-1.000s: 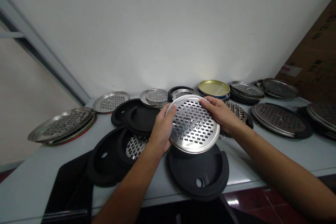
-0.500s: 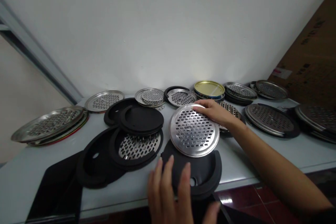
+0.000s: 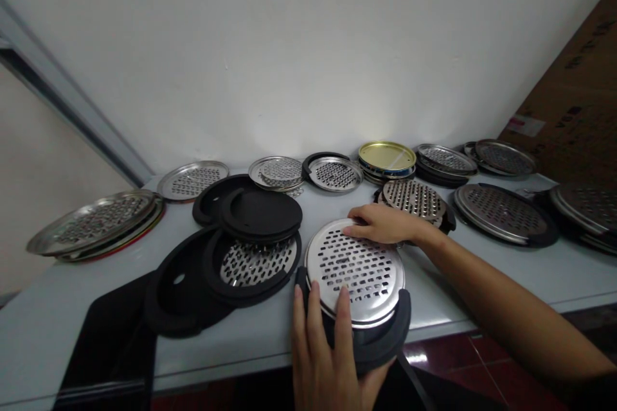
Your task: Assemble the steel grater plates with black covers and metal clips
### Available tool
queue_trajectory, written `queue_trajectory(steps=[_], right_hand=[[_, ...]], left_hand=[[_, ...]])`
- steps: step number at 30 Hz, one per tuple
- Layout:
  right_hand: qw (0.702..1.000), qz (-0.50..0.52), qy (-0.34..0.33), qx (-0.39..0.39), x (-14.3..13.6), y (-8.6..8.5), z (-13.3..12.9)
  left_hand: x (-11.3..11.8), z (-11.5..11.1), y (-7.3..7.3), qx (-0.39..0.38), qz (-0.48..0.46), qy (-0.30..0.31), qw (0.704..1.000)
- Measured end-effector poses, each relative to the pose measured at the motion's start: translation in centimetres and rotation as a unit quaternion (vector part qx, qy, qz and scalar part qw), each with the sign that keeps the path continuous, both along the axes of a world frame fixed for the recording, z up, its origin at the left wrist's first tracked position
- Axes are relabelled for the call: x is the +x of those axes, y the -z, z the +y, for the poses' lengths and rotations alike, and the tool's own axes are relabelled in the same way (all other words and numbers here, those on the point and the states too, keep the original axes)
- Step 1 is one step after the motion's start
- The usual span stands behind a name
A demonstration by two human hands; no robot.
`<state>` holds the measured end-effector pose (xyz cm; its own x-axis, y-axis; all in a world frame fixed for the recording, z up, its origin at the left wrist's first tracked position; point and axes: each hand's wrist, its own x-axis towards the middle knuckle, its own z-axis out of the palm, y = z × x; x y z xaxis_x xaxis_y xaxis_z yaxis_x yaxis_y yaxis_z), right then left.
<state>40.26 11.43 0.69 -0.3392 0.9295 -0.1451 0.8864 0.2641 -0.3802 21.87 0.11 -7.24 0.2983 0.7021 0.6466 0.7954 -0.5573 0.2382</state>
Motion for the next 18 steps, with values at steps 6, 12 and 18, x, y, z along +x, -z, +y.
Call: queue_trajectory(steps=[6,12,18], right_hand=[[0.997,0.053,0.022,-0.047,0.0,0.3,0.3],[0.997,0.071,-0.012,-0.002,0.1,0.0,0.2],[0.995,0.089,-0.033,-0.019,-0.9,0.2,-0.2]], left_hand=[[-1.4,-0.1,1.3,0.025,0.004,0.019,1.0],[-3.3,0.5,2.1,0.099,0.089,0.059,0.989],[-2.3,0.2,2.4,0.089,0.031,0.02,0.995]])
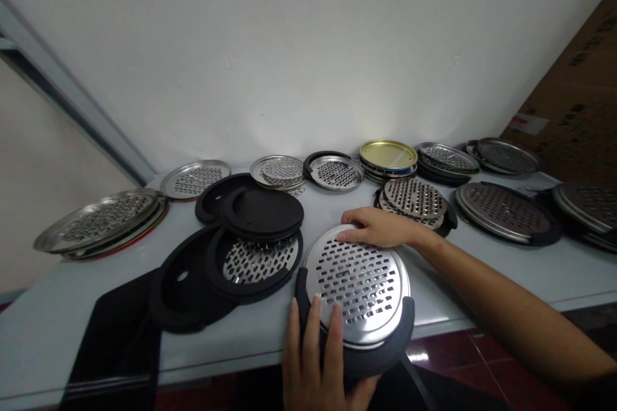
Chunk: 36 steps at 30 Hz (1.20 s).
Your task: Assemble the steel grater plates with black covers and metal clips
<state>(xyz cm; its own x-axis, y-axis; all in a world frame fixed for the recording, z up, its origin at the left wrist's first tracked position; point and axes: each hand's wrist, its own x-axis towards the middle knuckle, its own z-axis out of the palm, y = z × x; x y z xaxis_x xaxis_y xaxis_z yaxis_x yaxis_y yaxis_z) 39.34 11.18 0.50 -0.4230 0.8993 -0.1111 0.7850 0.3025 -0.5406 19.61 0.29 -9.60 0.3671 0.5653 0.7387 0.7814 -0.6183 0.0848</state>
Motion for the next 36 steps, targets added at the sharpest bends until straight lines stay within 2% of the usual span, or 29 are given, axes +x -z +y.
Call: queue_trajectory(steps=[5,8,12,15,18,20,22,24,26,29,31,33,36], right_hand=[[0.999,0.008,-0.012,0.03,-1.4,-0.2,-1.1],[0.999,0.051,0.006,0.01,-1.7,-0.3,-1.5],[0.986,0.152,0.013,-0.06,-1.7,-0.5,-1.7],[0.973,0.222,0.023,-0.057,-1.8,-1.1,-2.0],[0.956,0.287,0.061,0.007,-1.6,-1.8,-2.5],[0.931,0.335,0.098,0.107,-1.3,-2.0,-2.8],[0.897,0.382,0.1,0.198,-1.0,-2.0,-3.0],[0.88,0.416,0.072,0.217,-0.7,-1.9,-3.0],[0.883,0.426,0.056,0.187,-0.3,-2.1,-2.8],[0.919,0.352,0.077,0.163,0.7,-3.0,-2.3],[0.96,0.21,0.087,0.164,1.5,-3.6,-2.1],[0.984,0.023,0.088,0.156,2.2,-3.8,-2.1],[0.97,-0.194,0.077,0.123,2.3,-3.5,-2.4]], left_hand=[[1.0,-0.4,0.0,-0.032,-0.032,-0.035,0.998],[1.2,-0.7,-0.1,-0.063,-0.026,-0.051,0.996],[1.2,-0.9,-0.2,-0.065,-0.03,-0.038,0.997],[1.2,-0.7,-0.4,-0.057,-0.088,-0.009,0.994],[1.5,-0.3,-1.2,-0.1,-0.241,0.043,0.965],[1.8,0.2,-2.0,-0.158,-0.343,0.055,0.924],[1.9,0.7,-2.8,-0.217,-0.379,0.05,0.898],[1.6,1.2,-3.3,-0.236,-0.353,0.068,0.903],[0.9,1.8,-3.5,-0.186,-0.303,0.131,0.925],[-0.6,2.7,-3.5,-0.05,-0.196,0.24,0.949],[-1.4,3.1,-3.5,0.025,-0.126,0.265,0.956],[-1.8,3.2,-3.4,0.066,-0.078,0.254,0.962],[-1.9,2.9,-3.2,0.053,-0.03,0.207,0.977]])
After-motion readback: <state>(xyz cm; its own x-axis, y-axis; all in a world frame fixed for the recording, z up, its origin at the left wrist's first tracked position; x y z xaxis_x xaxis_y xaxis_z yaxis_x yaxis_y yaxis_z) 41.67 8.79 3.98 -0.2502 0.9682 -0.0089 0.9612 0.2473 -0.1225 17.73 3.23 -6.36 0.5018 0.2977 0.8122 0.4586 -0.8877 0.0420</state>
